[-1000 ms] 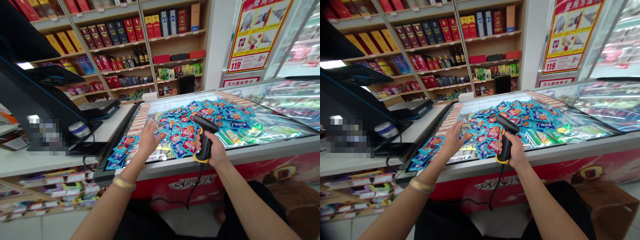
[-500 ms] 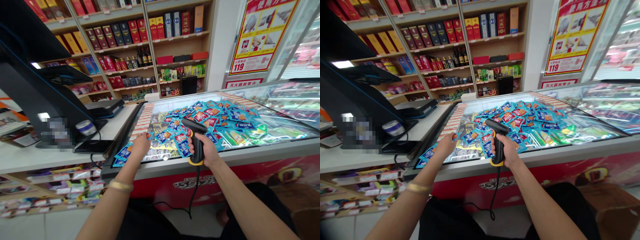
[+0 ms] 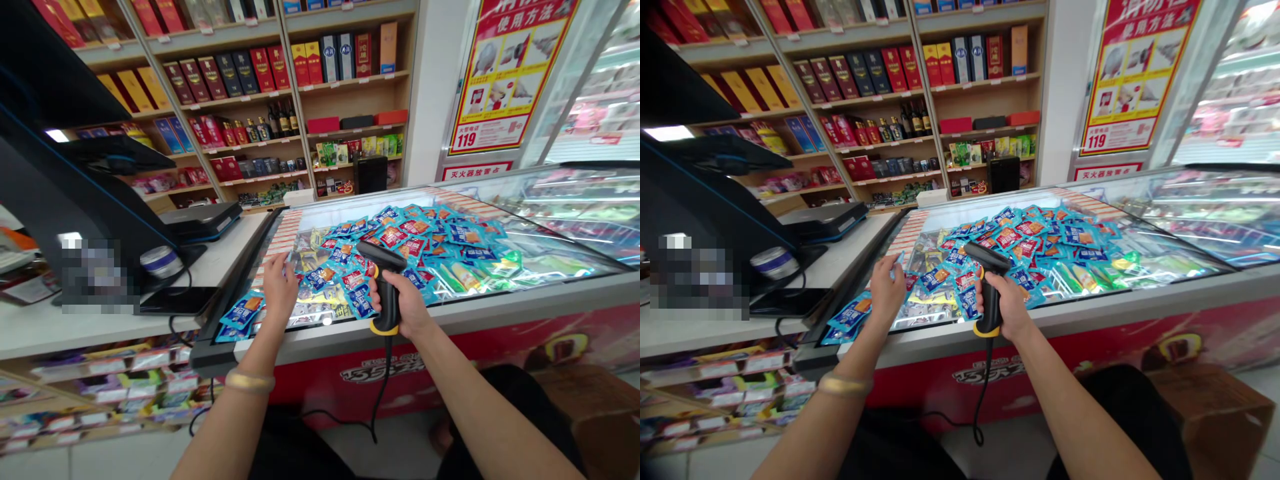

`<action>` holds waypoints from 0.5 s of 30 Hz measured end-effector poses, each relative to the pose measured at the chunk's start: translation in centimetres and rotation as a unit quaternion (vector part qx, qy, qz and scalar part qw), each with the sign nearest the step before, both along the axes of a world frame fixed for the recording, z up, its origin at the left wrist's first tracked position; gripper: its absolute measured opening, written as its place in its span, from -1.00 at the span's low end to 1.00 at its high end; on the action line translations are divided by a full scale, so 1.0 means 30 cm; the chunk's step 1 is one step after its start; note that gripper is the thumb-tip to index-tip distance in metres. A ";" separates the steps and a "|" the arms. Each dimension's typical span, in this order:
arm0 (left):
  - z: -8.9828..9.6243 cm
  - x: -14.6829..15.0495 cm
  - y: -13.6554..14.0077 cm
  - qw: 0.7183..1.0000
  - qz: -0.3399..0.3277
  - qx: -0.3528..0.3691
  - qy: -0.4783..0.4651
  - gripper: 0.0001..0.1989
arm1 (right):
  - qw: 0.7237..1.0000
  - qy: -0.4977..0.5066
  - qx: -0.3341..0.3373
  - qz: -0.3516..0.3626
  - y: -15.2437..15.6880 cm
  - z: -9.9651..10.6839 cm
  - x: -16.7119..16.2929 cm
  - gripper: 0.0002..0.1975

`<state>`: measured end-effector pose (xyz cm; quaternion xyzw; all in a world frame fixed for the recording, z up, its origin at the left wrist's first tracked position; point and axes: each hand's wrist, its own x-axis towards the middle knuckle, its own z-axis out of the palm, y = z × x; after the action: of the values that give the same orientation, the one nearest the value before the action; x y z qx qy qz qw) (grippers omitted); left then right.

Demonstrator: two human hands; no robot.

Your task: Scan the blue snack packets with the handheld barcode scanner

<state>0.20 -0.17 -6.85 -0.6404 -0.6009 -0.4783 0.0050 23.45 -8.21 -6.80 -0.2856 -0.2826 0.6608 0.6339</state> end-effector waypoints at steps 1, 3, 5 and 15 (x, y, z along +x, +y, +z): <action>0.004 0.013 -0.002 0.999 -0.010 0.030 -0.020 -0.66 | 1.000 -0.003 0.002 0.004 -0.001 0.001 0.000 -0.73; 0.002 0.050 -0.005 0.996 -0.051 0.040 -0.056 -0.67 | 1.000 -0.010 0.006 0.009 -0.003 0.001 0.000 -0.73; -0.013 0.090 -0.005 0.991 -0.093 -0.002 -0.098 -0.62 | 1.000 -0.015 0.006 0.010 -0.004 -0.001 0.001 -0.73; -0.021 0.095 -0.016 0.985 -0.038 0.051 -0.162 -0.71 | 0.999 -0.021 0.023 0.025 -0.005 -0.004 0.009 -0.75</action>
<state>3.06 -0.64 -7.47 -0.5754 -0.5443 -0.6055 -0.0780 23.73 -8.36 -6.93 -0.2770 -0.3182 0.6639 0.6174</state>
